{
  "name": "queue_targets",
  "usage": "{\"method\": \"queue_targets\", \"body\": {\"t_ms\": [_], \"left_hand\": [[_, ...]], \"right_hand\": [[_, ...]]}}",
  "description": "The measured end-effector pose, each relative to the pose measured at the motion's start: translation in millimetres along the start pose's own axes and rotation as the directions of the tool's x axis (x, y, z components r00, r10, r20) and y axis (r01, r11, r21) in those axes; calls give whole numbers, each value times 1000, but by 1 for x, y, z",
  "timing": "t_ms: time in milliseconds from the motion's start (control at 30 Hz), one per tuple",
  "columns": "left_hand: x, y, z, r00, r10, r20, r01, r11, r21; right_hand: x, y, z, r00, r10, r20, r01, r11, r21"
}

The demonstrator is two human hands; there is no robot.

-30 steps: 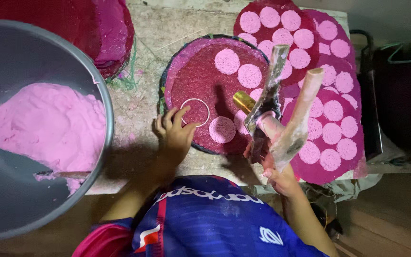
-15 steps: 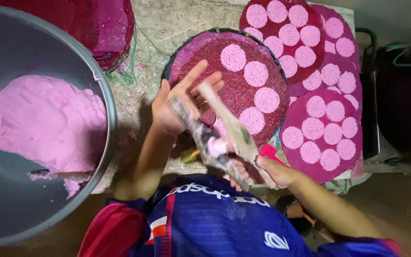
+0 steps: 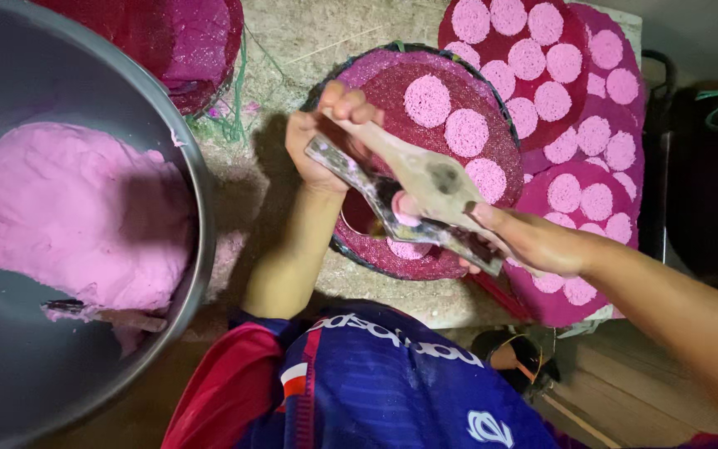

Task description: The person scoops pink paste from a large basin into a wooden hand press and squeezes the press to extrude round paste discs onto round magenta boards, placing each disc into an empty spot and filling the boards one disc at a time.

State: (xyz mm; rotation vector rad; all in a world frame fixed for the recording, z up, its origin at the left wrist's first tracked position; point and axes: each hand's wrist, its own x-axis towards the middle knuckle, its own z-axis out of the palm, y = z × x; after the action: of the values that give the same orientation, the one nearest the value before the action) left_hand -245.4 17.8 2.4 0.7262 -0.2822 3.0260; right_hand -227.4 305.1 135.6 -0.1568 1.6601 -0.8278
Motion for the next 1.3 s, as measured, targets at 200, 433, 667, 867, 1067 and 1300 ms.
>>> {"method": "queue_targets", "body": {"t_ms": [200, 433, 667, 867, 1067, 1300], "left_hand": [[0, 29, -12, 992, 71, 108, -66, 996, -56], [-14, 20, -25, 995, 83, -57, -86, 995, -43], [13, 1, -31, 999, 40, 30, -37, 996, -75], [24, 34, -17, 993, -29, 117, 20, 997, 77], [3, 38, -18, 996, 8, 92, -16, 996, 90], [5, 10, -21, 996, 42, -76, -34, 995, 98]], "right_hand": [[29, -23, 25, 986, -1, -166, -14, 996, -89], [24, -31, 34, 985, 28, -168, -60, 981, -185], [15, -33, 32, 914, -85, -397, -71, 929, -362], [40, -27, 43, 894, -234, -383, 102, 937, -334], [47, -17, 55, 931, -205, -302, 140, 965, -223], [32, -18, 33, 925, -104, -366, 4, 965, -263]]}}
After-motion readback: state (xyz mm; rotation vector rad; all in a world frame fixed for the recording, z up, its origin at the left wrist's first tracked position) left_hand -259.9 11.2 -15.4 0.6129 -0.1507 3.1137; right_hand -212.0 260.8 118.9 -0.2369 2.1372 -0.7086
